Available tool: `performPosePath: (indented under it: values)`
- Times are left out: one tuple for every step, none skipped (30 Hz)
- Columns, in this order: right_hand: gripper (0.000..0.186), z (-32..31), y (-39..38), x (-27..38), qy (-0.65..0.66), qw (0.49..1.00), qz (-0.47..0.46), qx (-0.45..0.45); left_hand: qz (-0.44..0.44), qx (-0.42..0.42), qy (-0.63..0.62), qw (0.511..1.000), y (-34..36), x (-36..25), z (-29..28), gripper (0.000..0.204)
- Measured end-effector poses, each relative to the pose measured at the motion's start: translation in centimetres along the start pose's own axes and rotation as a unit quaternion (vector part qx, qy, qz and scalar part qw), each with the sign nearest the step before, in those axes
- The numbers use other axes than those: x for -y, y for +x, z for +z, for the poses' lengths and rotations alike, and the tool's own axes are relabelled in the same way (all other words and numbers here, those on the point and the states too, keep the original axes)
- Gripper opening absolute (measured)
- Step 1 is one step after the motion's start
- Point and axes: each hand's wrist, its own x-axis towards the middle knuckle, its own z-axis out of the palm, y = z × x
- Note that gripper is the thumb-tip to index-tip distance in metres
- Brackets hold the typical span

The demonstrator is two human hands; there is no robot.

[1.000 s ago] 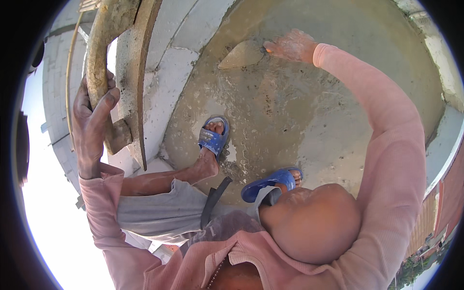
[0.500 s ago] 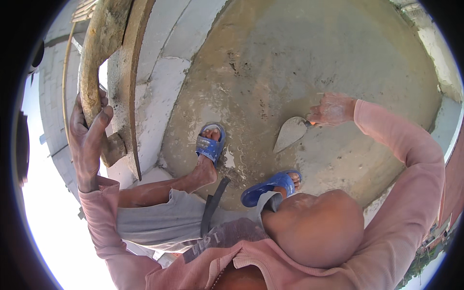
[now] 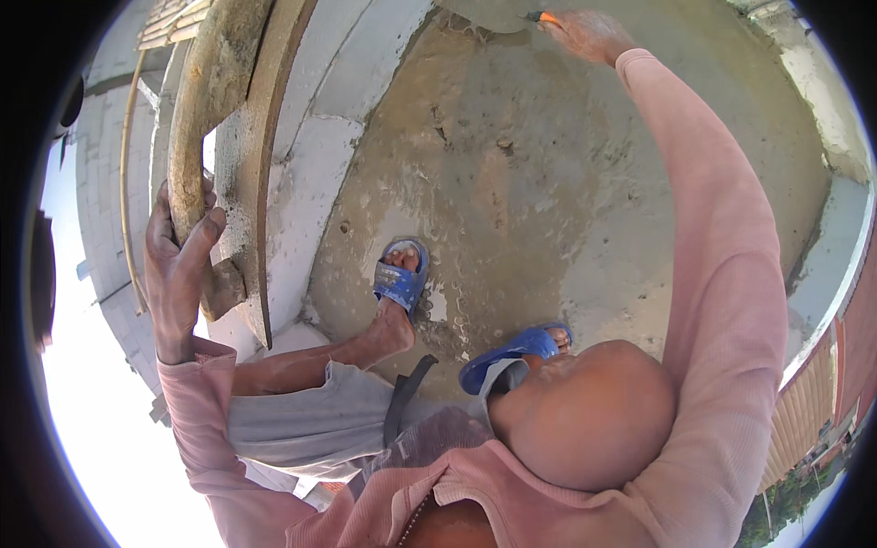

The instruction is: The person smooths and levels wet cement using a wooden float and a trowel, pours water from a bucket onto the surface, and continues spreading and smoothing the cement with the tools.

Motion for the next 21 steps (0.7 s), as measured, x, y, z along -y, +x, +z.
performPosePath:
  values:
    - [0.039,3.8,-0.2,-4.4,-0.095,0.992,-0.018,-0.083,-0.001,0.001,0.003,1.000,0.1,-0.4,-0.1,0.048]
    - [0.050,5.9,-0.6,-8.4,-0.197,0.967,-0.034,-0.159,0.002,0.005,0.000,1.000,0.5,-0.6,0.0,0.048]
    - [0.050,6.9,-0.5,-10.7,-0.208,0.965,-0.027,-0.156,0.014,0.011,-0.004,1.000,0.9,-0.3,0.2,0.046]
    - [0.046,6.4,1.3,-7.6,-0.077,0.990,0.032,-0.112,-0.005,0.008,0.010,1.000,0.4,0.4,0.0,0.046]
    - [0.042,4.4,2.6,-2.1,0.167,0.971,0.168,-0.034,-0.011,-0.009,0.035,0.999,-0.5,0.9,-0.4,0.044]
    - [0.038,2.0,1.6,0.3,0.345,0.891,0.296,0.018,0.008,-0.016,0.046,0.999,-0.2,0.7,0.0,0.041]
    - [0.035,0.4,1.3,1.9,0.407,0.849,0.337,0.031,0.016,-0.015,0.047,0.999,-0.1,0.5,-0.1,0.041]
    - [0.033,-0.9,1.2,3.8,0.430,0.837,0.335,0.045,0.020,-0.006,0.043,0.999,0.1,0.4,-0.2,0.042]
    - [0.033,1.7,0.1,3.2,0.204,0.969,0.137,-0.017,0.037,0.010,0.028,0.999,0.8,-0.2,0.4,0.044]
    - [0.034,4.8,-0.8,2.8,-0.101,0.982,-0.010,-0.159,0.054,0.017,0.024,0.998,1.3,-0.8,1.0,0.044]
    - [0.037,6.8,-0.4,5.7,-0.066,0.983,-0.044,-0.167,0.047,0.014,0.028,0.998,1.1,-1.5,0.8,0.044]
    - [0.036,7.1,-0.8,10.1,-0.046,0.977,-0.080,-0.192,0.037,0.006,0.033,0.999,0.7,-1.6,0.5,0.044]
    - [0.035,6.7,-2.6,15.1,-0.023,0.966,-0.119,-0.230,0.043,0.010,0.016,0.999,0.5,-1.2,0.2,0.041]
    - [0.035,6.2,-4.5,19.1,0.000,0.959,-0.155,-0.239,0.061,0.010,0.017,0.998,0.3,-1.2,0.1,0.041]
    - [0.034,5.7,-6.9,22.2,0.039,0.957,-0.179,-0.223,0.059,0.008,0.015,0.998,0.5,-1.3,0.5,0.039]
    - [0.029,4.7,-8.3,24.4,0.189,0.962,-0.153,-0.124,0.055,0.005,0.017,0.998,0.5,-1.5,0.7,0.038]
    - [0.030,3.5,-9.4,27.2,0.333,0.936,-0.106,-0.043,0.050,-0.002,0.012,0.999,0.1,-1.7,0.6,0.036]
    - [0.034,1.0,-10.0,28.1,0.398,0.913,-0.066,0.053,0.061,0.002,0.015,0.998,-0.2,-1.8,0.4,0.036]
    - [0.034,0.1,-10.0,27.2,0.397,0.915,-0.055,0.047,0.053,0.002,-0.001,0.999,-0.3,-1.9,0.5,0.036]
    - [0.040,-0.6,-9.9,26.0,0.426,0.904,0.004,0.045,0.043,0.004,-0.015,0.999,-0.4,-2.3,0.6,0.035]
    - [0.045,-1.4,-9.8,24.4,0.454,0.888,0.062,0.043,0.040,0.001,-0.013,0.999,-0.3,-2.5,0.7,0.036]
